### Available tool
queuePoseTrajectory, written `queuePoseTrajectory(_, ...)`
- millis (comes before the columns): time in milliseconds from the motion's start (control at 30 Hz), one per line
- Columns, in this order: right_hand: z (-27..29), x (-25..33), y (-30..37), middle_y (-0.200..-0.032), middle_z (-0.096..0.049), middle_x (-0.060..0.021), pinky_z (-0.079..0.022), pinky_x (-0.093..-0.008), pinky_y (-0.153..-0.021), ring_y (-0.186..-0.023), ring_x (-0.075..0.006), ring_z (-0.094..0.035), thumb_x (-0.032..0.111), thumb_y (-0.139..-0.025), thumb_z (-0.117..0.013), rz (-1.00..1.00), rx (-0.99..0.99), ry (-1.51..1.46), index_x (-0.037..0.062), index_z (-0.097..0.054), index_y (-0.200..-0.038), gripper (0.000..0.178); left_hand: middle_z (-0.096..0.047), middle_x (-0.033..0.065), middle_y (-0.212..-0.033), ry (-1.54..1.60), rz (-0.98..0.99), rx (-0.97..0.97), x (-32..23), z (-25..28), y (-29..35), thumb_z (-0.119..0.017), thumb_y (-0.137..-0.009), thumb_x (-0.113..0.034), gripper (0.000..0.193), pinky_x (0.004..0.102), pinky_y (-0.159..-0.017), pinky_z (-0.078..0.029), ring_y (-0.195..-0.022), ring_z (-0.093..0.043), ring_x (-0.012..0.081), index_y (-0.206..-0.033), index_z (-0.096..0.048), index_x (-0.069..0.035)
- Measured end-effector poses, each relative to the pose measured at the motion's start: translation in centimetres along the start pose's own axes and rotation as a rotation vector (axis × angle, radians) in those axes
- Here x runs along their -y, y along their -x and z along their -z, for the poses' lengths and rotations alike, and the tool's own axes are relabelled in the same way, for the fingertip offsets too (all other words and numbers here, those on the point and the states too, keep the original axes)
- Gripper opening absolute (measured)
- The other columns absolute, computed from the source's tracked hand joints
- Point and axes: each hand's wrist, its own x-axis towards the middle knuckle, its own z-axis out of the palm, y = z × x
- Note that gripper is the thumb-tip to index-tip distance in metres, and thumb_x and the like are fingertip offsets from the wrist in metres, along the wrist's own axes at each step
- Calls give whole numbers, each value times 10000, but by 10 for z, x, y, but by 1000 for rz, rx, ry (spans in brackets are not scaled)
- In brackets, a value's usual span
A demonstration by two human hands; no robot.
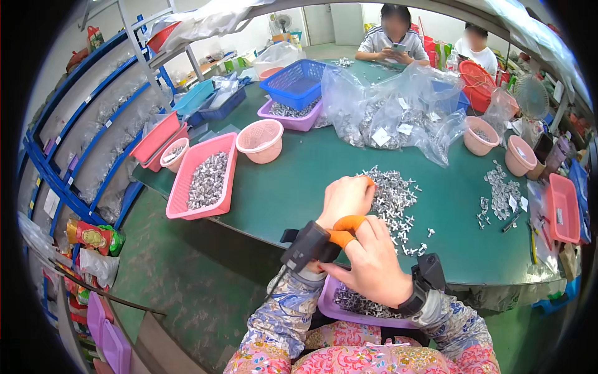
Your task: The recorder sorts small metal parts and uses a handheld scanner to scan them.
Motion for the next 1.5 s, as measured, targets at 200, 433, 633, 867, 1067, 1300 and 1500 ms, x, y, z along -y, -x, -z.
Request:
queuePoseTrajectory(200,-11,-8,8,-1110,-550,-161,-489,-436,-857,-986,-357,-568,98,-646,-822,-56,-97,-204,0,-609,-1085,498,-698,199,-873,40,-30,-156,4,5,4,-639,-916,-248,214,482,-767,-522,-848,-660,390,-970,-737,-66)
queuePoseTrajectory(433,-12,-8,9,-1004,-586,-154,-501,-413,-808,-967,-343,-583,76,-656,-839,-79,-33,-144,16,-622,-1078,478,-714,114,-1065,1019,260,-225,21,-3,10,-581,-995,-110,246,361,-873,-556,-962,-677,205,-1202,-655,0)
queuePoseTrajectory(633,-20,-6,-2,-1004,-642,-132,-496,-394,-821,-924,-310,-613,155,-676,-876,-81,-99,-202,37,-645,-1091,489,-550,202,-1370,1937,451,42,40,-30,23,-451,-1020,-14,372,422,-1105,-473,-1242,-576,306,-1390,-467,29)
queuePoseTrajectory(867,-23,-7,9,-985,-625,-119,-489,-393,-823,-899,-293,-606,187,-694,-878,-195,32,-248,43,-641,-1113,502,-564,197,-1354,2120,312,172,46,-44,75,-522,-965,13,437,401,-1106,-468,-1222,-584,295,-1399,-471,24)
queuePoseTrajectory(1067,-21,0,3,-956,-598,-105,-491,-381,-774,-839,-267,-589,225,-705,-886,-158,41,-279,44,-625,-1135,534,-606,175,-1270,2126,539,159,29,8,80,-575,-942,5,438,356,-1031,-499,-1152,-612,263,-1373,-500,0)
queuePoseTrajectory(1300,-25,1,14,-879,-620,-87,-501,-360,-733,-793,-247,-611,205,-669,-904,-237,-14,-327,36,-654,-1077,507,-604,158,-1270,1035,151,-176,36,-12,88,-543,-998,-98,392,303,-976,-499,-1127,-613,202,-1379,-518,-8)
queuePoseTrajectory(1500,-23,-3,26,-998,-669,-91,-540,-316,-715,-802,-189,-681,170,-693,-897,-398,62,-443,8,-646,-1080,489,-527,138,-1422,1543,228,108,30,-6,121,-562,-984,-415,586,313,-1008,-451,-1224,-557,202,-1399,-522,-3)
